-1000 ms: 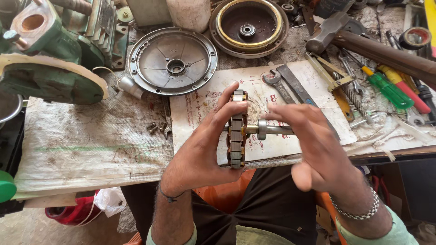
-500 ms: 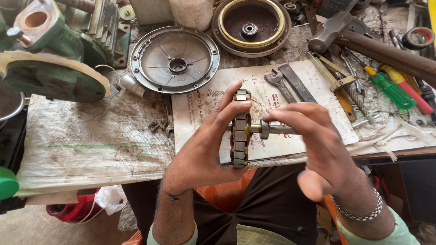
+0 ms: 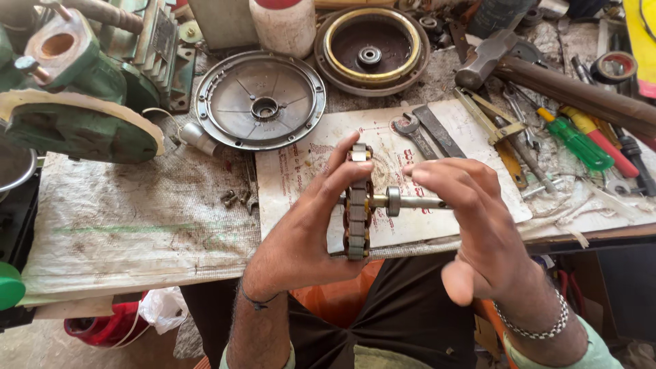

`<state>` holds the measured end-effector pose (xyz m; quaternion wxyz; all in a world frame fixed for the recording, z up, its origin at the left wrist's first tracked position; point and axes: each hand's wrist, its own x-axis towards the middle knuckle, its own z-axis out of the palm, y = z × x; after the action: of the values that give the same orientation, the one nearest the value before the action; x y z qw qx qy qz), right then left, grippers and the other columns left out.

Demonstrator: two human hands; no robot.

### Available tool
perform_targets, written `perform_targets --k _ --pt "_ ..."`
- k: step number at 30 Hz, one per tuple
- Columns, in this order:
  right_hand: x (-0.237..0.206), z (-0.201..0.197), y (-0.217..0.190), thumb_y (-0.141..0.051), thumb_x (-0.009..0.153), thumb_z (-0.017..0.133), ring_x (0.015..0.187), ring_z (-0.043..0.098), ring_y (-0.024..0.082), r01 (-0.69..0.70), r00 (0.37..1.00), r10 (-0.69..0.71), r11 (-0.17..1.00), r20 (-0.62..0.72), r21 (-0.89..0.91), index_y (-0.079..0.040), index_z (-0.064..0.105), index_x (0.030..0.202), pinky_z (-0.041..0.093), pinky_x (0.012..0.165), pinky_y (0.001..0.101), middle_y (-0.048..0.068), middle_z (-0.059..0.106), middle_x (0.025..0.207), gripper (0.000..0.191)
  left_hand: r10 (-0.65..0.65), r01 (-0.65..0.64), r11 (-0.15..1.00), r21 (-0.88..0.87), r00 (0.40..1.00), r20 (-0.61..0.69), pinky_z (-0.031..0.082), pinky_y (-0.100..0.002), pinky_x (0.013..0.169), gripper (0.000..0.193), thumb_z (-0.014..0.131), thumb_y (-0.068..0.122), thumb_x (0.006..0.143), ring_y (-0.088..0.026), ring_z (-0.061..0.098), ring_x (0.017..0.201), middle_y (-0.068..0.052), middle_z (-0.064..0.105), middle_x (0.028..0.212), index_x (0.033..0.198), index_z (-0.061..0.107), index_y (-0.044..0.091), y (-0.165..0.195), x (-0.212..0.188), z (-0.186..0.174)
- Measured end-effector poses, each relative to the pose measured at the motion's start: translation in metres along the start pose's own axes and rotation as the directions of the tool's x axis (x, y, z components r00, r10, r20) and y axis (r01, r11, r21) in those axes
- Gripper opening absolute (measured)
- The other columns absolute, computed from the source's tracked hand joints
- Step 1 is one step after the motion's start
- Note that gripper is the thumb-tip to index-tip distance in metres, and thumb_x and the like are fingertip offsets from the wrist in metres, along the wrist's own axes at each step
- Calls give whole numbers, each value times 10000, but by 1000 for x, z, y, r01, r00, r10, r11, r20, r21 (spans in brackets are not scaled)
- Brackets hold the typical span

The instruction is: The person works at a cluttered workbench disassembling an electric motor armature. They first twist and pull a bearing off the shaft by hand, fit small components onto the shaft, then set up a bearing puller tool around the armature and turn its screw to press the bearing off the shaft.

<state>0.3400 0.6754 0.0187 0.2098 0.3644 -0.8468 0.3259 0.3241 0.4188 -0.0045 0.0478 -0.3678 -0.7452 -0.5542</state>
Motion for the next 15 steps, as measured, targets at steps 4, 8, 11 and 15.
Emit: perform_targets --k 4,8,11,15 --pt "-2 -4 -4 -831 925 203 1293 549 354 -58 992 76 985 105 -163 -12 465 1508 321 1147 514 109 712 1255 1038 -19 19 1000 -19 1000 1 443 -479 1266 1126 901 69 580 -391 327 1632 -215 197 1769 1567 375 199 5 1 4" --pt "-4 -6 -6 -846 963 226 1329 561 336 -9 1000 10 998 14 -70 -49 477 1492 375 1184 479 180 643 1350 990 19 -18 1000 3 1000 -1 418 -486 1299 1126 888 50 591 -396 312 1651 -209 209 1774 1579 369 197 9 -1 3" --pt "-3 -4 -6 -841 965 225 1316 554 353 7 999 -5 998 40 -60 -34 472 1479 385 1157 486 154 647 1298 988 4 -4 1000 -17 1000 2 422 -480 1301 1119 888 51 601 -392 316 1650 -206 198 1779 1580 366 198 9 0 4" --pt "-4 -4 -7 -839 943 222 1296 556 345 -47 997 53 993 52 -112 -14 471 1491 339 1166 528 136 669 1270 1022 9 -9 1000 -11 1000 7 416 -482 1302 1121 888 43 594 -392 318 1652 -200 205 1778 1577 371 198 8 -1 6"
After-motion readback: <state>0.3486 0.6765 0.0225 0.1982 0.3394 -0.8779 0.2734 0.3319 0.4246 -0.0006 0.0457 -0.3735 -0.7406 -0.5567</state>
